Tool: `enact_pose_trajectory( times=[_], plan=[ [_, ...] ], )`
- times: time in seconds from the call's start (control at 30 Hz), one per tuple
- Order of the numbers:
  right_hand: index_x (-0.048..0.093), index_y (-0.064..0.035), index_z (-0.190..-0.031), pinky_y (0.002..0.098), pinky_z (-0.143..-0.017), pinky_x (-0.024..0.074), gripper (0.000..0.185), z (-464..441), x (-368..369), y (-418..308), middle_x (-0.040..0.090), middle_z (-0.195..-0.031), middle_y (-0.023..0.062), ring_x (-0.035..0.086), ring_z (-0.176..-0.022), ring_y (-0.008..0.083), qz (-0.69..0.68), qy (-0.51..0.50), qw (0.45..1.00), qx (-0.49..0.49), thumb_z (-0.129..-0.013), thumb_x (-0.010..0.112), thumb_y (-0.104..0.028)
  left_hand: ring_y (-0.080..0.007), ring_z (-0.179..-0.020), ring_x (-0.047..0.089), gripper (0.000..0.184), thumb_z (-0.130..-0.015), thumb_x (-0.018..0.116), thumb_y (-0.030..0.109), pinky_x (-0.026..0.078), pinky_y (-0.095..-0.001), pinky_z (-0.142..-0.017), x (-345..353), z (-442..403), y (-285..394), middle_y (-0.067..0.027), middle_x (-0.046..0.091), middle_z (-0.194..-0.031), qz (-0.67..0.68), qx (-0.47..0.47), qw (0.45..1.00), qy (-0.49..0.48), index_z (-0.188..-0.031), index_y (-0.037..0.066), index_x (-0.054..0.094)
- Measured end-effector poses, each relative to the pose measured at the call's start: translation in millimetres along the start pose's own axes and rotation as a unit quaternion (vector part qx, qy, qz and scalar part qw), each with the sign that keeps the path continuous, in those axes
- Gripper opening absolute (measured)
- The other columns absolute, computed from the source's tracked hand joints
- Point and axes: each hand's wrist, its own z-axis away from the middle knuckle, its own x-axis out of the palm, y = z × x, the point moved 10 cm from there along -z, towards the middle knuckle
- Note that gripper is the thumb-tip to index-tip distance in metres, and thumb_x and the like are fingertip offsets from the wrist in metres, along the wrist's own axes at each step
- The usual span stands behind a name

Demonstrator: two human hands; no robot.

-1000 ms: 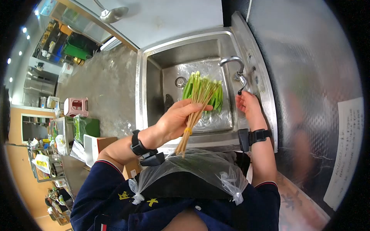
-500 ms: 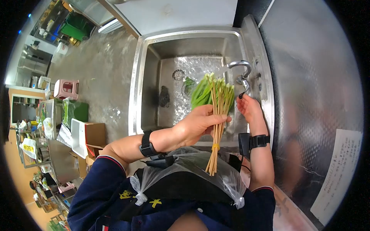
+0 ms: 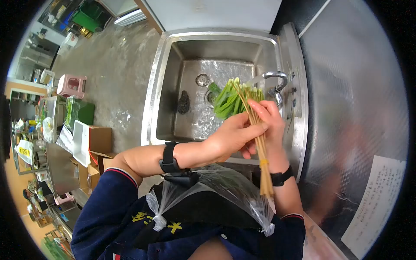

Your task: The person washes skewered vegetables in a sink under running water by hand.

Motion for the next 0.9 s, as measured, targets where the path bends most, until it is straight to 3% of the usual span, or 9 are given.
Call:
enact_pose_trajectory(
  times=[0.27, 0.37, 0.43, 0.5, 0.53, 0.6, 0.63, 0.7, 0.9],
  plan=[
    [0.058, 0.002, -0.096, 0.0292, -0.077, 0.0444, 0.021, -5, -4, 50, 0.057, -0.096, 0.0112, 0.055, -0.085, 0.019, -0.23, 0.032, 0.972, 0.035, -0.08, 0.051, -0.01, -0.0082, -0.041, 0.048, 0.037, -0.085, 0.049, 0.038, 0.037, -0.0194, -0.036, 9, -21, 11, -0.0016, 0.048, -0.054, -0.103, 0.08, 0.988, -0.08, -0.073, 0.003, 0.049],
    [0.056, 0.001, -0.099, 0.0304, -0.08, 0.0455, 0.023, 3, -21, 67, 0.057, -0.096, 0.0109, 0.056, -0.084, 0.0179, -0.266, 0.101, 0.95, 0.127, -0.085, 0.047, -0.015, -0.0071, -0.049, 0.049, 0.025, -0.084, 0.053, 0.024, 0.041, -0.0212, -0.044, -32, -13, 13, -0.0014, 0.05, -0.057, -0.198, 0.126, 0.972, 0.002, -0.075, 0.001, 0.054],
    [0.053, 0.0015, -0.1, 0.032, -0.081, 0.0466, 0.024, 7, -40, 86, 0.056, -0.096, 0.0116, 0.057, -0.083, 0.0184, -0.304, 0.122, 0.934, 0.141, -0.087, 0.045, -0.017, -0.0074, -0.054, 0.051, 0.02, -0.082, 0.055, 0.019, 0.043, -0.023, -0.048, -98, -7, 27, -0.0017, 0.054, -0.059, -0.318, 0.219, 0.903, 0.189, -0.077, -0.001, 0.056],
    [0.052, 0.0021, -0.099, 0.0325, -0.08, 0.0473, 0.023, 8, -52, 97, 0.056, -0.094, 0.0123, 0.058, -0.084, 0.02, -0.42, 0.142, 0.886, 0.137, -0.087, 0.044, -0.016, -0.0242, -0.064, 0.058, 0.026, -0.076, 0.059, 0.025, 0.046, -0.0329, -0.062, -161, -15, 13, -0.013, 0.061, -0.07, -0.309, 0.184, 0.885, 0.294, -0.086, 0.001, 0.06],
    [0.051, 0.0023, -0.098, 0.0329, -0.079, 0.0476, 0.022, 8, -56, 95, 0.056, -0.093, 0.0124, 0.058, -0.084, 0.0209, -0.442, 0.159, 0.872, 0.137, -0.087, 0.044, -0.015, -0.0242, -0.064, 0.058, 0.026, -0.076, 0.059, 0.025, 0.046, -0.0329, -0.062, -168, -28, 4, -0.013, 0.061, -0.07, -0.309, 0.183, 0.887, 0.289, -0.086, 0.001, 0.06],
    [0.051, 0.0022, -0.097, 0.033, -0.08, 0.0475, 0.022, 4, -58, 92, 0.056, -0.093, 0.0128, 0.058, -0.084, 0.0209, -0.437, 0.157, 0.875, 0.139, -0.087, 0.044, -0.016, -0.0241, -0.077, 0.059, 0.034, -0.075, 0.06, 0.026, 0.045, -0.031, -0.071, -152, -27, 29, -0.0161, 0.061, -0.084, -0.465, 0.324, 0.761, 0.315, -0.094, -0.002, 0.058],
    [0.051, 0.0022, -0.097, 0.0332, -0.08, 0.0474, 0.022, 5, -57, 90, 0.056, -0.094, 0.0132, 0.058, -0.085, 0.0209, -0.434, 0.151, 0.877, 0.142, -0.087, 0.044, -0.016, -0.0241, -0.077, 0.059, 0.034, -0.075, 0.06, 0.026, 0.045, -0.031, -0.071, -149, -30, 31, -0.0161, 0.061, -0.084, -0.467, 0.323, 0.763, 0.309, -0.094, -0.002, 0.058],
    [0.051, 0.002, -0.097, 0.0333, -0.08, 0.0473, 0.022, 4, -60, 85, 0.056, -0.094, 0.0135, 0.058, -0.085, 0.0209, -0.434, 0.151, 0.877, 0.143, -0.087, 0.044, -0.016, -0.0202, -0.091, 0.056, 0.044, -0.077, 0.061, 0.026, 0.042, -0.0295, -0.082, -141, -67, -6, -0.0164, 0.058, -0.098, -0.265, 0.146, 0.946, 0.118, -0.106, -0.006, 0.052],
    [0.052, 0.0014, -0.094, 0.0339, -0.081, 0.0473, 0.02, 1, -59, 83, 0.056, -0.095, 0.0142, 0.057, -0.085, 0.0209, -0.439, 0.153, 0.87, 0.165, -0.085, 0.045, -0.016, -0.0173, -0.081, 0.057, 0.028, -0.076, 0.056, 0.017, 0.044, -0.0277, -0.073, -133, -68, -2, -0.0111, 0.06, -0.085, -0.37, 0.116, 0.914, 0.119, -0.093, -0.005, 0.054]
  ],
)
